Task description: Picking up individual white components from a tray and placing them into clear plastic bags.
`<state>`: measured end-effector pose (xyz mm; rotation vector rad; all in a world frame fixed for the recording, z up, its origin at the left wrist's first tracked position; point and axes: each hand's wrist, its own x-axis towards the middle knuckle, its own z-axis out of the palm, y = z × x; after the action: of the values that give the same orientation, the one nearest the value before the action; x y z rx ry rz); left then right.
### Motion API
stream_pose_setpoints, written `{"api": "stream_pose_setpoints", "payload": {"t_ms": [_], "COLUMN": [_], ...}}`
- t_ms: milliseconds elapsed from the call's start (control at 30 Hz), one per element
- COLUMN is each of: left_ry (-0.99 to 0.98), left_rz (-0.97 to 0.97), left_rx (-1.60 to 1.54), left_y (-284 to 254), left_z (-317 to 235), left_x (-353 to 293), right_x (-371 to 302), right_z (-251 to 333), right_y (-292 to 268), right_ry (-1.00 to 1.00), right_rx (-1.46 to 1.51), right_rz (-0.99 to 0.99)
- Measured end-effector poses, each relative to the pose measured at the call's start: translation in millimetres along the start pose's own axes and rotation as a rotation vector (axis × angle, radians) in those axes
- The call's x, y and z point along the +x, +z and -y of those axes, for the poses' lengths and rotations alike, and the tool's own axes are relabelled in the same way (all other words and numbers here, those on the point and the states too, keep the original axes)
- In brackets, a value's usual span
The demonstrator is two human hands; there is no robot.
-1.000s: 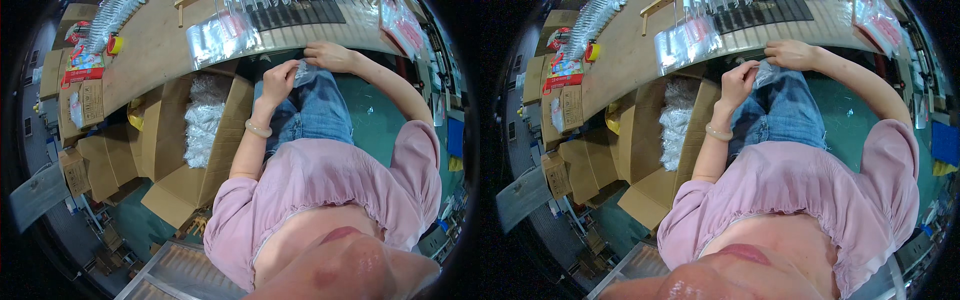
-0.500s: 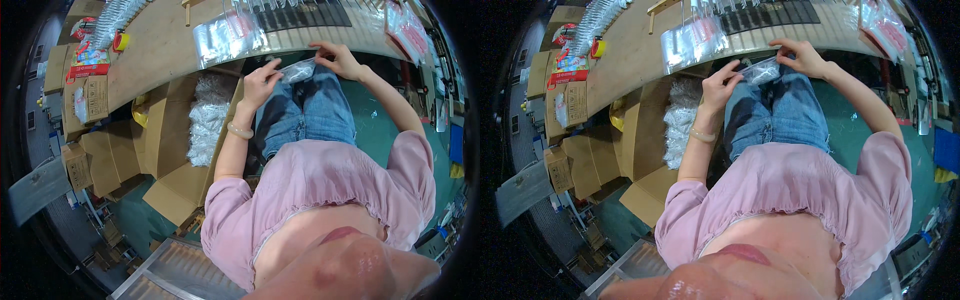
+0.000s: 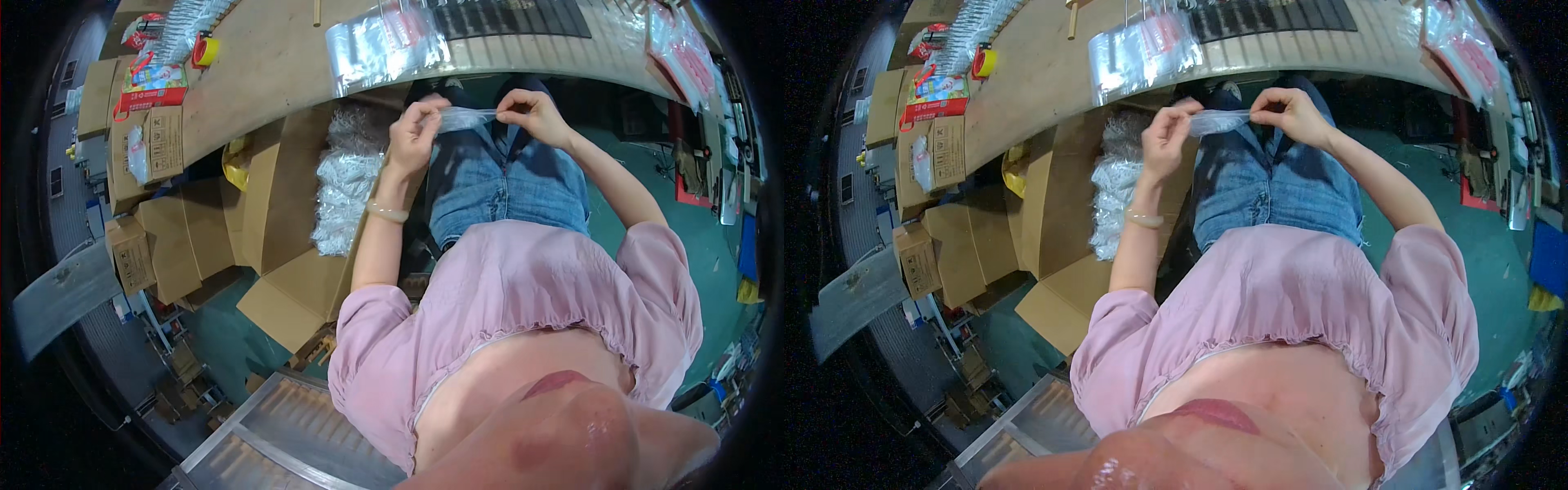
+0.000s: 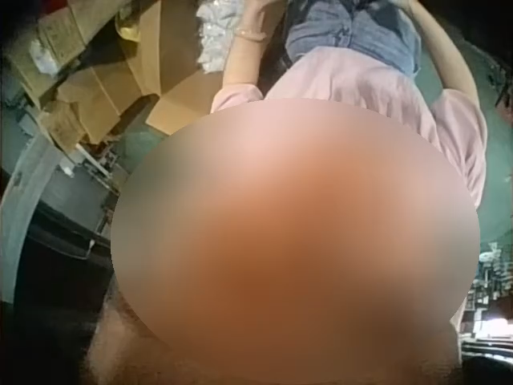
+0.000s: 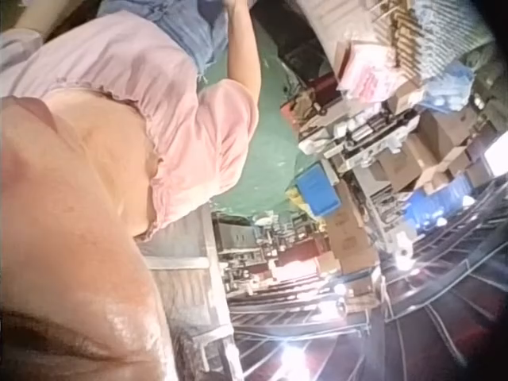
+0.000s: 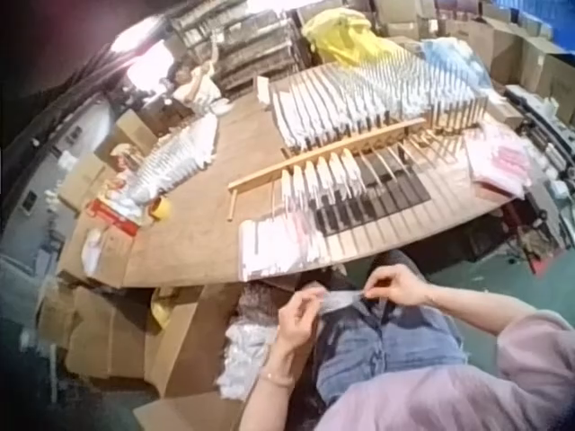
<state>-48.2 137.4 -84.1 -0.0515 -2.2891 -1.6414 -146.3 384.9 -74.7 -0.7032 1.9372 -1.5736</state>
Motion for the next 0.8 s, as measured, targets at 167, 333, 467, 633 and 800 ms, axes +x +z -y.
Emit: {"api": "stream_pose_setpoints", "payload": {"t_ms": [167,333,467,633,800], "left_ry": [-0.316,-0.198,-0.156,-0.193,-0.229], "left_rz": [0.053,0.059,0.02,-0.016,-0.197], "left_rx": [-0.116,0.083,0.021,0.093,0.205], "left_y": [30,40,36,5,-55], "left_z": [6,-8,-11,-26,-42], "left_x": [-36,-32,-30,-33,-45], "right_x": [-2,10,20,18,16], "right_z": [-5,4,10,16,8], "right_y": [8,47,48,35,15], "right_ry": [-0.426,-0.454,-0.495,-0.497,-0.473], "right_rx": [-0.647,-0.56,-0.581,-0.579,-0.567], "right_rz": [0.028,0.032,0.068,0.109,0.022]}}
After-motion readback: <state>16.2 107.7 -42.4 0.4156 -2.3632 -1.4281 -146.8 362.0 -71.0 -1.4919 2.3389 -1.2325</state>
